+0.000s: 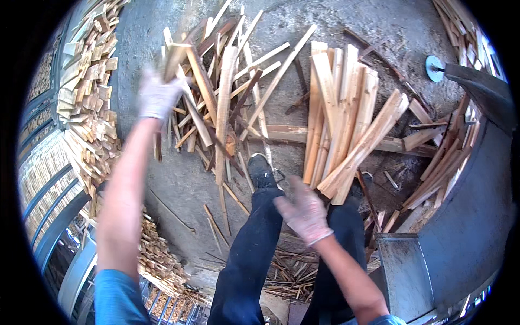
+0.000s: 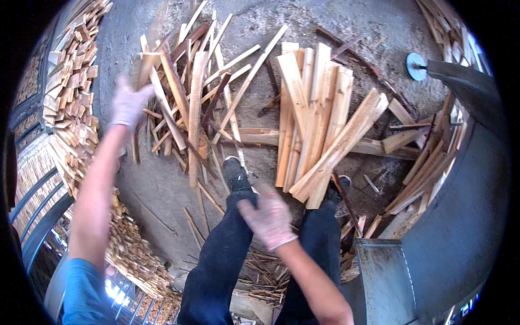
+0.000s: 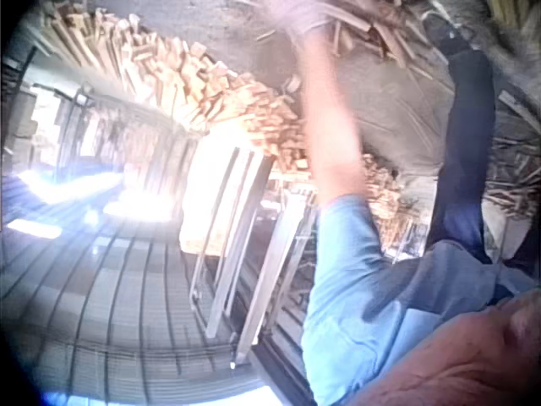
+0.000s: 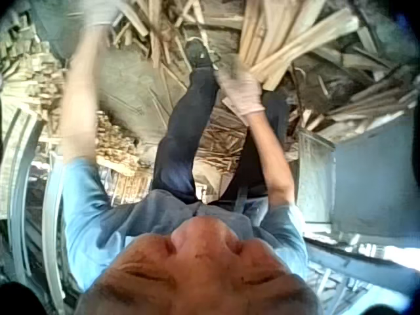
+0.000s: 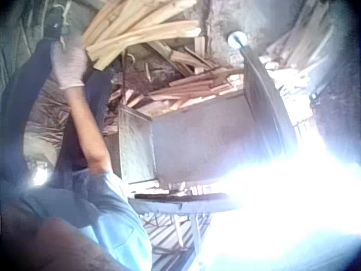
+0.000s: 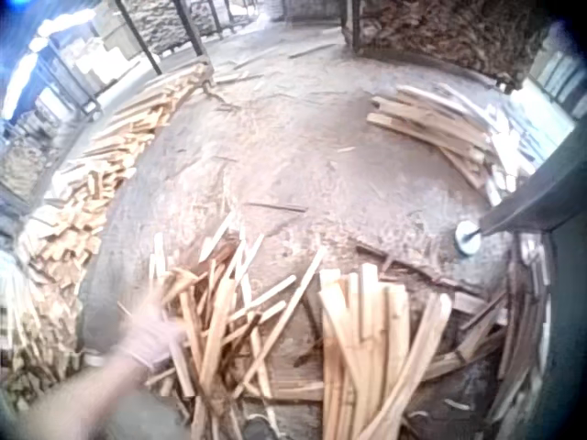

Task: The person gathers scattered wooden planks from the floor of a workshop and arranges them into neat stacks. The worker repeatedly picks up bundles of wood, aligns them, and places them onto a growing pile, clearing the surrounding area.

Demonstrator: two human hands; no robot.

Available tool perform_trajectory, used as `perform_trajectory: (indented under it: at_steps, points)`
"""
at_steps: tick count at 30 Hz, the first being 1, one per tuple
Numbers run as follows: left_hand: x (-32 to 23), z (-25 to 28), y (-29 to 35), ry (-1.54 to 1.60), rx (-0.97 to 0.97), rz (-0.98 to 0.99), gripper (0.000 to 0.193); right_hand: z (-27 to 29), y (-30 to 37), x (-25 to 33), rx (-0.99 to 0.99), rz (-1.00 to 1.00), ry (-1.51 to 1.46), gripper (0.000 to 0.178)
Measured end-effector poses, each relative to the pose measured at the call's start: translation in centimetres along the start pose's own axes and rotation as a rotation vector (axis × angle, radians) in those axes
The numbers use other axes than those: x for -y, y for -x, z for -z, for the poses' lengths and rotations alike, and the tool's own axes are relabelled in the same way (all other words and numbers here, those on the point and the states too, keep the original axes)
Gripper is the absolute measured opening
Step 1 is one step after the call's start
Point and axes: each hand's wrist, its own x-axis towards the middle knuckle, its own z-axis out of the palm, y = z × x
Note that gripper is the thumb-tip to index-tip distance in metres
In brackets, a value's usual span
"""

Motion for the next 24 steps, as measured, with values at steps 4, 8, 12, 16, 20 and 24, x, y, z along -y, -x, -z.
perform_trajectory:
  at_steps: [4, 8, 12, 16, 20, 24]
  points:
    - [-6.5, -13.9, 7.8, -0.315, 0.33, -0.7, 0.013, 2.8, -1.0, -6.6, -0.168, -0.198, -0.102, 0.064]
    - [-9.1, -19.2, 10.3, -0.717, 0.507, -0.926, 0.024, 6.3, -2.3, -11.8, -0.31, -0.089, 0.17, 0.06]
    - [-2.9, -22.5, 7.1, -0.573, 0.432, -0.931, 0.032, 8.4, -4.8, -12.7, -0.401, 0.097, 0.361, 0.043]
    - [2.6, -18.8, 4.9, -0.661, 0.482, -1.078, 0.047, 8.9, -4.8, -13.1, -0.365, 0.008, 0.355, 0.045]
    - [6.8, -17.7, 4.1, -0.626, 0.485, -1.03, 0.047, 9.7, -4.2, -13.3, -0.45, 0.061, 0.351, 0.044]
    - [6.5, -16.8, 4.7, -0.891, 0.533, -0.975, 0.046, 14.1, -3.5, -15.7, -0.386, -0.264, 0.338, 0.061]
